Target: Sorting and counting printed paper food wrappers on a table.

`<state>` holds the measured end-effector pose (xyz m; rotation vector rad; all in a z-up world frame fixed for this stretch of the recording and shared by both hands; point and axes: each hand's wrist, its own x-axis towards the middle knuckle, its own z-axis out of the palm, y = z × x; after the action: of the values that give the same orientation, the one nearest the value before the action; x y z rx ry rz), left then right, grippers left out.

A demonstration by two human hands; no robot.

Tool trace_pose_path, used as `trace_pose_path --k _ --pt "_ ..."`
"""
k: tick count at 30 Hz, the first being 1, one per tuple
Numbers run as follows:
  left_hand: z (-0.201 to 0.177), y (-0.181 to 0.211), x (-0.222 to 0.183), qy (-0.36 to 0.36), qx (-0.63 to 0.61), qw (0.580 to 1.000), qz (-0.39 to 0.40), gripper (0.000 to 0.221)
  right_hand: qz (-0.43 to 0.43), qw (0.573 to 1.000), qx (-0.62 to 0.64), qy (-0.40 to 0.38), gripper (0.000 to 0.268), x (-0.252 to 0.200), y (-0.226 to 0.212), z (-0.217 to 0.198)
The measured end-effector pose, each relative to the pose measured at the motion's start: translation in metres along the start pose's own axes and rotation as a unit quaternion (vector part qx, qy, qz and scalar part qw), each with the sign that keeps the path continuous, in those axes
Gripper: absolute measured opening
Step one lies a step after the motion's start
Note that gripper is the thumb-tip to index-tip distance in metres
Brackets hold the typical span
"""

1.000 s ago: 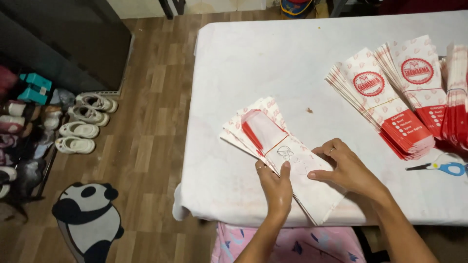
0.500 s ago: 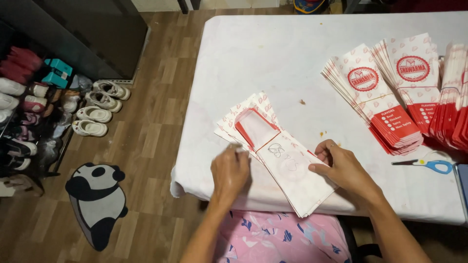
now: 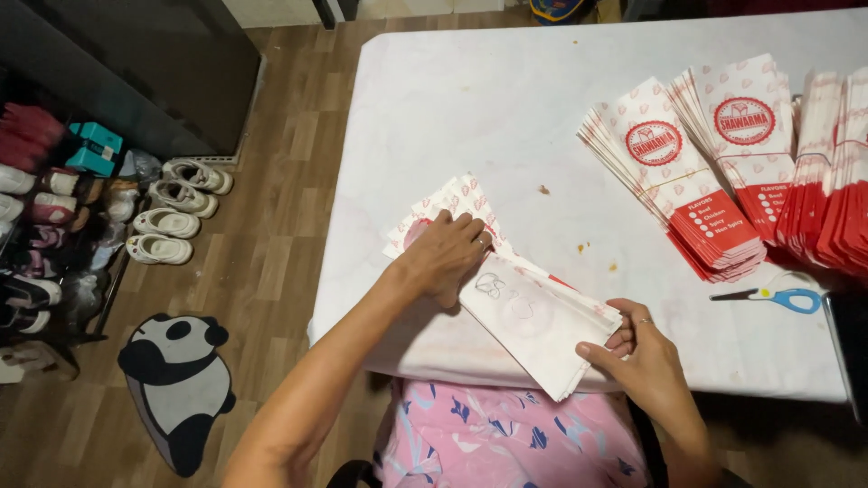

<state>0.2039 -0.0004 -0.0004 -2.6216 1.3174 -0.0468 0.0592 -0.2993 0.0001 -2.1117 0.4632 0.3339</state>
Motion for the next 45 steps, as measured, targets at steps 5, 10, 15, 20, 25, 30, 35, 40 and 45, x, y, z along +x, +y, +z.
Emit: trace_pose_path --k 5,10,15,20,25,30,35,40,45 --pt "-0.013 0.006 -0.024 0.105 -0.091 0.99 0.033 0.038 -0.027 0.973 0.228 0.022 0.067 0.002 0.021 0.001" --pt "-0.016 0.022 -0.043 0.181 -0.188 0.965 -0.03 0.034 -0.146 0.928 0.34 -0.027 0.1 0.003 0.06 -0.002" --pt "-0.013 0.083 -0.04 0.289 -0.326 0.876 -0.206 0.058 -0.174 0.863 0.473 0.009 0.088 0.011 0.069 0.004" --pt "-0.031 0.15 -0.02 0.167 -0.542 0.71 -0.416 0.085 -0.204 0.754 0.618 -0.087 0.098 0.025 0.045 0.017" --pt "-0.041 0.178 -0.02 0.064 -0.634 0.676 -0.37 0.085 -0.136 0.832 0.534 0.067 0.06 0.01 -0.014 0.039" --pt "-0.027 0.168 -0.025 0.1 -0.883 0.392 -0.239 0.058 -0.155 0.83 0.535 0.02 0.068 0.003 -0.014 0.042" --pt "-0.021 0.182 -0.012 0.094 -0.969 0.188 -0.132 0.083 -0.152 0.843 0.516 0.0 0.052 -0.003 -0.023 0.047" --pt "-0.014 0.186 -0.014 0.119 -0.952 0.203 -0.198 0.062 -0.092 0.978 0.157 0.102 0.056 -0.006 -0.021 0.033" --pt "-0.022 0.182 -0.019 0.128 -0.929 0.287 -0.194 0.065 0.038 0.971 0.218 0.086 0.029 -0.014 -0.022 0.043"
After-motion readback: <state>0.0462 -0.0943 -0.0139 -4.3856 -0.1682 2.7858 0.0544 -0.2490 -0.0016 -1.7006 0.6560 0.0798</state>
